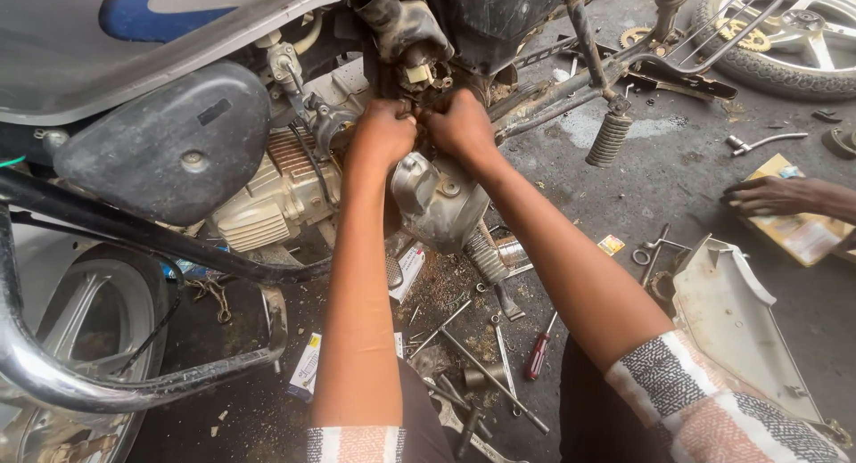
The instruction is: The person is repairing a motorcycle engine, using a metal tool to press a cylindrical part into the engine casing. They then use a screwdriver to tighten bolts and remove a plastic cover. Finally, they handle a small red bottle and place it into a white plastic bag.
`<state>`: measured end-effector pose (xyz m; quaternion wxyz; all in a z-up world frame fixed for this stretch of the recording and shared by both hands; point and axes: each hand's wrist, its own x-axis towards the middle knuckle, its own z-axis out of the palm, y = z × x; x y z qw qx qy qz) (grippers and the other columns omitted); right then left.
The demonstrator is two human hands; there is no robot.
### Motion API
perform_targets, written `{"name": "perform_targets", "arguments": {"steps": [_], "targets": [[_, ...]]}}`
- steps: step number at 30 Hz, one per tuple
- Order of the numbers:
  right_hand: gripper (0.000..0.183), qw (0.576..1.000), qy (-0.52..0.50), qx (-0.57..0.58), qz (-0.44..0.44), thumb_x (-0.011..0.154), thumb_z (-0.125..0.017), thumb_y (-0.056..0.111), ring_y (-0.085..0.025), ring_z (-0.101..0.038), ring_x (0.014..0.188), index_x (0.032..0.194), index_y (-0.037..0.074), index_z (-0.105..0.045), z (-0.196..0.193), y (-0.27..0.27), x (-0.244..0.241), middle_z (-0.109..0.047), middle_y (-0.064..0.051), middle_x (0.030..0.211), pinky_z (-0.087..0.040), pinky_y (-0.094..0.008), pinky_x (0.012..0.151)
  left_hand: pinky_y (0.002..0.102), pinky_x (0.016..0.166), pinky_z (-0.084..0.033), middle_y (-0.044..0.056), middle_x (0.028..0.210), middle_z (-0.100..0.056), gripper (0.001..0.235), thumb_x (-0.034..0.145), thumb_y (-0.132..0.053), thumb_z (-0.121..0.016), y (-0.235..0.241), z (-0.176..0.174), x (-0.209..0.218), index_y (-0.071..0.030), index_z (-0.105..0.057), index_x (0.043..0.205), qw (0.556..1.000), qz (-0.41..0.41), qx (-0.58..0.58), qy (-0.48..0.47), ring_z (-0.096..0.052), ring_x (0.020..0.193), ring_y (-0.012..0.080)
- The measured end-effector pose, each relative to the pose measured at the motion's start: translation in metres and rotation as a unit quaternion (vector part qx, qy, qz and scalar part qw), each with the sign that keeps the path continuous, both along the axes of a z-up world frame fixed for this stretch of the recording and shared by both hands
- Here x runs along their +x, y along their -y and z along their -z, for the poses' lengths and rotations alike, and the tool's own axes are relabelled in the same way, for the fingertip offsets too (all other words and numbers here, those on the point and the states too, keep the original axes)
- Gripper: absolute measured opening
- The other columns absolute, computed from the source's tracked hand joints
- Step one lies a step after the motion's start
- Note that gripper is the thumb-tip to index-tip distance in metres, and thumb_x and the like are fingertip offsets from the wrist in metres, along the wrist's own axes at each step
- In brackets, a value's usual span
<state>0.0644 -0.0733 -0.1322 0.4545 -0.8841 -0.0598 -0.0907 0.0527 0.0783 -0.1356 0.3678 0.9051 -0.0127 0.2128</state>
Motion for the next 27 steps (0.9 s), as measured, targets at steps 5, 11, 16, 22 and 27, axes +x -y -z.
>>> {"name": "perform_targets", "arguments": {"steps": [5, 11, 16, 22, 27], "targets": [[0.047, 0.996, -0.003, -0.042, 0.076, 0.076, -0.081, 0.036, -0.045, -0.068, 0.100, 0.097, -0.005, -0.071, -0.011, -0.007, -0.003, -0.070, -0.030, 0.102, -0.054, -0.053, 0.087, 0.036, 0.082, -0.057, 0.013, 0.095, -0.077, 0.028, 0.087, -0.012, -0.063, -0.006, 0.012, 0.018, -0.007, -0.075, 0.113, 0.982, 0.020, -0.111, -0.149, -0.073, 0.085, 0.0217], [0.033, 0.998, -0.038, 0.044, -0.002, 0.086, -0.073, 0.027, -0.035, -0.071, 0.081, 0.091, -0.006, -0.073, 0.010, -0.003, 0.017, -0.073, -0.024, 0.089, -0.056, -0.046, 0.072, 0.032, 0.071, -0.059, 0.008, 0.088, -0.077, 0.024, 0.093, -0.022, -0.069, -0.003, 0.012, 0.004, -0.001, -0.080, 0.096, 0.927, 0.113, -0.339, -0.115, -0.070, 0.077, 0.0137], [0.020, 0.977, -0.097, 0.151, -0.112, 0.091, -0.062, 0.013, -0.019, -0.067, 0.061, 0.091, -0.004, -0.073, 0.007, 0.010, 0.012, -0.072, -0.013, 0.075, -0.054, -0.036, 0.055, 0.028, 0.066, -0.052, 0.006, 0.081, -0.075, 0.023, 0.092, -0.024, -0.075, 0.015, -0.014, -0.016, -0.002, -0.079, 0.093, 0.968, 0.044, -0.234, -0.085, -0.064, 0.071, 0.0122], [0.017, 0.984, 0.013, 0.166, -0.062, 0.091, -0.067, 0.011, -0.018, -0.066, 0.069, 0.097, -0.003, -0.073, 0.016, 0.021, 0.000, -0.074, -0.010, 0.081, -0.054, -0.035, 0.064, 0.029, 0.064, -0.054, 0.006, 0.082, -0.076, 0.023, 0.091, -0.025, -0.077, 0.006, 0.043, 0.029, -0.002, -0.078, 0.095, 0.961, 0.055, -0.237, -0.134, -0.067, 0.071, 0.0127], [0.019, 0.974, 0.179, 0.138, 0.033, 0.092, -0.070, 0.016, -0.018, -0.073, 0.078, 0.105, 0.002, -0.074, -0.021, 0.032, -0.022, -0.078, -0.011, 0.090, -0.056, -0.035, 0.073, 0.033, 0.069, -0.065, 0.010, 0.089, -0.075, 0.030, 0.094, -0.023, -0.074, -0.002, 0.067, 0.053, 0.007, -0.073, 0.092, 0.892, 0.146, -0.366, -0.219, -0.074, 0.075, 0.0179]]}}
